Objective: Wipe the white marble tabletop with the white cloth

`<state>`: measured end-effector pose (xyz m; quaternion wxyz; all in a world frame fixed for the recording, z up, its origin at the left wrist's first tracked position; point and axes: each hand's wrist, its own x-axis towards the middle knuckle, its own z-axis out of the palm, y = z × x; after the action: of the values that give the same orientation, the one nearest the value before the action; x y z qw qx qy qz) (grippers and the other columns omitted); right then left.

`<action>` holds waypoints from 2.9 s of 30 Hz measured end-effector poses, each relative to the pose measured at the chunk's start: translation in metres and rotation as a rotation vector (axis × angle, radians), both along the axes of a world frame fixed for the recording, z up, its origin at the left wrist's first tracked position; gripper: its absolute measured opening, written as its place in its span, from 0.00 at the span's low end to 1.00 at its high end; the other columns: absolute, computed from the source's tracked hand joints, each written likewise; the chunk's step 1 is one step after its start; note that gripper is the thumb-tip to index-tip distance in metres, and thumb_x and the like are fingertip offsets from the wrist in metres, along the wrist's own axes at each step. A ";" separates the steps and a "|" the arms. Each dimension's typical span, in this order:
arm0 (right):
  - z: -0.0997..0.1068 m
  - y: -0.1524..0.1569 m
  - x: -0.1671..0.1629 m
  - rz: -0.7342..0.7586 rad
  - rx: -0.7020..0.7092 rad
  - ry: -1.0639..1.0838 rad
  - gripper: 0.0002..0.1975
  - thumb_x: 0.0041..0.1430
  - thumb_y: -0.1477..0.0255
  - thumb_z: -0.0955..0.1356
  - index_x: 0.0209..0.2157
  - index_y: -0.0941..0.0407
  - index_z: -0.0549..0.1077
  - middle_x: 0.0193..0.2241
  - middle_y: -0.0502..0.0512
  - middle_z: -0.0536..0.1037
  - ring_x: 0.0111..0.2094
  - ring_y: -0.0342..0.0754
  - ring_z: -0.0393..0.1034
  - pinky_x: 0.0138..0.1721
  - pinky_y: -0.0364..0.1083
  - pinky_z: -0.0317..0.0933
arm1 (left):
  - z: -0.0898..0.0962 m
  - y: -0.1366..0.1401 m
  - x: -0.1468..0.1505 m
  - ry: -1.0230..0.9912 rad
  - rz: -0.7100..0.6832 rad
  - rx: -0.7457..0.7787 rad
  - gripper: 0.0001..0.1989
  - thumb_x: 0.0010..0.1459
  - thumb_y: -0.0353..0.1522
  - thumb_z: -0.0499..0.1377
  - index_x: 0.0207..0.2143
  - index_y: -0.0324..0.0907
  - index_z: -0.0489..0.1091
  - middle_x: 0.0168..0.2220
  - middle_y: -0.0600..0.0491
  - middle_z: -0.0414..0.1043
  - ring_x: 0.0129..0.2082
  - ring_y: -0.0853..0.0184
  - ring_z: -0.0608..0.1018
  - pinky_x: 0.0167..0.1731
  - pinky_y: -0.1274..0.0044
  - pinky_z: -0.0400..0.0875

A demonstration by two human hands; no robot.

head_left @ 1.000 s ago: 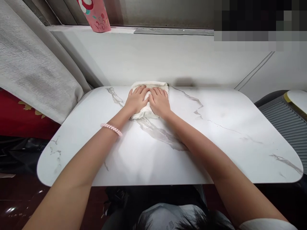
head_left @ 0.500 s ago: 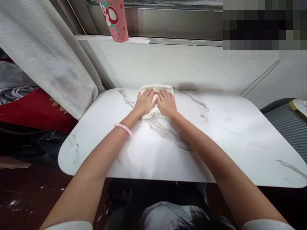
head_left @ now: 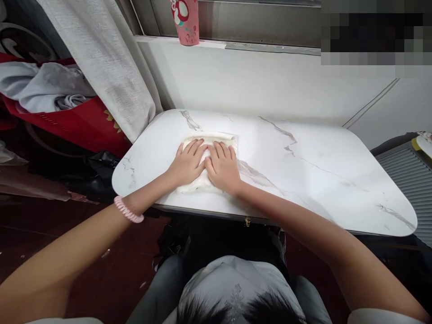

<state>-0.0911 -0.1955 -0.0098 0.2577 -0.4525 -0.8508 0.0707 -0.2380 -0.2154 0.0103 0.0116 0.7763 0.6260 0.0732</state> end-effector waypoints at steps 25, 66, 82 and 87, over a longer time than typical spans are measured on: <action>-0.003 0.060 -0.109 0.164 -0.031 0.078 0.22 0.69 0.71 0.54 0.58 0.63 0.64 0.61 0.65 0.64 0.64 0.58 0.52 0.66 0.61 0.38 | -0.010 0.050 -0.112 -0.063 0.143 0.031 0.25 0.67 0.40 0.43 0.62 0.40 0.56 0.66 0.44 0.54 0.66 0.55 0.56 0.64 0.59 0.46; 0.000 0.008 -0.142 0.248 0.024 0.007 0.23 0.69 0.66 0.56 0.60 0.63 0.63 0.63 0.66 0.61 0.65 0.58 0.51 0.66 0.63 0.39 | -0.006 -0.019 -0.151 -0.183 0.269 0.075 0.26 0.63 0.42 0.46 0.62 0.49 0.59 0.66 0.52 0.56 0.66 0.57 0.57 0.64 0.60 0.50; 0.000 0.014 -0.081 0.362 0.020 -0.005 0.23 0.69 0.68 0.56 0.60 0.62 0.63 0.64 0.63 0.62 0.65 0.55 0.51 0.68 0.58 0.40 | -0.008 -0.032 -0.074 -0.048 0.361 0.136 0.25 0.65 0.40 0.41 0.61 0.46 0.59 0.64 0.46 0.58 0.65 0.52 0.58 0.63 0.57 0.51; -0.001 0.064 -0.070 0.274 -0.020 0.001 0.22 0.68 0.70 0.56 0.60 0.61 0.63 0.63 0.61 0.63 0.65 0.53 0.52 0.67 0.58 0.40 | -0.014 0.033 -0.071 -0.093 0.260 0.146 0.24 0.65 0.41 0.43 0.61 0.51 0.59 0.65 0.50 0.57 0.65 0.54 0.58 0.64 0.59 0.49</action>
<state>-0.1608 -0.1313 -0.0111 0.2417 -0.3347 -0.9037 0.1139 -0.3088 -0.1822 -0.0033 -0.0253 0.6833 0.7129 0.1554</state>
